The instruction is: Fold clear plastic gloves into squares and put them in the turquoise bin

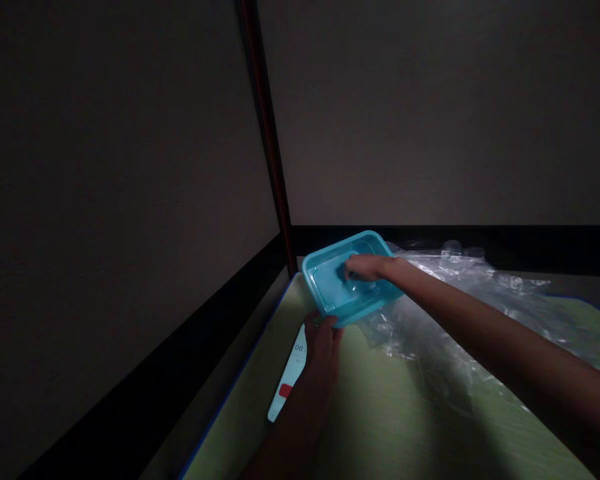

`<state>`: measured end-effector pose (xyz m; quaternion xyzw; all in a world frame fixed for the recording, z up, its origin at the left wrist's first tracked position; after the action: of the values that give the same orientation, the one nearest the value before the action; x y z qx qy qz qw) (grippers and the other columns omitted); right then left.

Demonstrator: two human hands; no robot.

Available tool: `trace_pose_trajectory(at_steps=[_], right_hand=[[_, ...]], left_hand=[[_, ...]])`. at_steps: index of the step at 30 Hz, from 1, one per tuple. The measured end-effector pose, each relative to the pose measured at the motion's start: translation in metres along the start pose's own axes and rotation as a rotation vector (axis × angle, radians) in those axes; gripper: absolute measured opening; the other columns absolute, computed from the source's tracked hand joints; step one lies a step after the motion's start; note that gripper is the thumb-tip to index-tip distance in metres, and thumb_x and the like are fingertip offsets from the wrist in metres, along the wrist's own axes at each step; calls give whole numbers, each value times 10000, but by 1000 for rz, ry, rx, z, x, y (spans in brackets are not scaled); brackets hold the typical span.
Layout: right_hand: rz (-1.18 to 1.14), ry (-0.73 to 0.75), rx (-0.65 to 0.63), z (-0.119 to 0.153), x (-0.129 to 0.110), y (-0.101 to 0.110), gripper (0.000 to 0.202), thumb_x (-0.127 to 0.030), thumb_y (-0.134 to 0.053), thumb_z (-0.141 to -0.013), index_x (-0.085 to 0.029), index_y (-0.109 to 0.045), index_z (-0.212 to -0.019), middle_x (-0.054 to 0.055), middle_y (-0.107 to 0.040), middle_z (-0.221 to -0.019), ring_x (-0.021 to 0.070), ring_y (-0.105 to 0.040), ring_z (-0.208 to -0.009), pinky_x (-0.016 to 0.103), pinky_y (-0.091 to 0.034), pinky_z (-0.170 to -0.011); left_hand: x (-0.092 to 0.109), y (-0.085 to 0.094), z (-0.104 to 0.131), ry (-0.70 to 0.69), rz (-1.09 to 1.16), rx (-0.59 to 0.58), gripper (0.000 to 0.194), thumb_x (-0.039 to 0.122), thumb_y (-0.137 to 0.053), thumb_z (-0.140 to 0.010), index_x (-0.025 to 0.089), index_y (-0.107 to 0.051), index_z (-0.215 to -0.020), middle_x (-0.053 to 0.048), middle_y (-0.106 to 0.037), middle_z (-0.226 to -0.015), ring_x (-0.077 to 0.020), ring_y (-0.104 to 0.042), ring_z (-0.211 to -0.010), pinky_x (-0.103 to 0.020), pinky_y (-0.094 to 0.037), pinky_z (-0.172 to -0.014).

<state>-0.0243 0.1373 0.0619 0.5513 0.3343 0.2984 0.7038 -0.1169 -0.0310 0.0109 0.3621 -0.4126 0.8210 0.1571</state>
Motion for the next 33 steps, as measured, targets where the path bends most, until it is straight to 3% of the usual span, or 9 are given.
trace_pose_trajectory(at_steps=[14,19,26,33], right_hand=[[-22,31,117,6,4,6,290,-303,-537,-879,-178,-543,-1141,80,-550,-1185,210,-565,-1005,422,-478,-834],[-113,21,18,2,2,5,295,-311,-537,-878,-164,-545,-1133,73,-568,-1147,203,-584,-957,407,-496,-795],[-309,37,-175,-2,-11,-11,307,-307,-542,-876,-159,-536,-1145,77,-571,-1138,193,-593,-931,393,-508,-766],[-387,16,-201,-10,-5,-15,312,-310,-540,-877,-161,-532,-1151,78,-566,-1146,198,-589,-943,401,-504,-777]], left_hand=[[1,0,0,-12,20,-7,239,-50,-539,-699,173,-477,-756,27,-565,-624,-66,-573,-527,-154,-464,-526],[1,-1,-1,-1,19,0,237,-54,-516,-725,175,-472,-762,32,-555,-619,-62,-564,-514,-148,-461,-515],[1,-1,-2,8,30,12,231,-52,-523,-733,172,-484,-774,17,-574,-654,-63,-562,-532,-160,-473,-545],[3,-1,-3,15,37,-6,232,-50,-562,-711,169,-495,-750,17,-583,-651,-74,-586,-566,-172,-487,-580]])
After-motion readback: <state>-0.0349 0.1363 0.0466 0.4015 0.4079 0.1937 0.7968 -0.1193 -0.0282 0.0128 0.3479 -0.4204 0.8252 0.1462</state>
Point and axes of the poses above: each hand's wrist, its own z-axis away from the middle knuckle, its own y-axis out of the back of the hand, x = y × z, the point moved 1 cm from there along -z, towards the middle knuckle
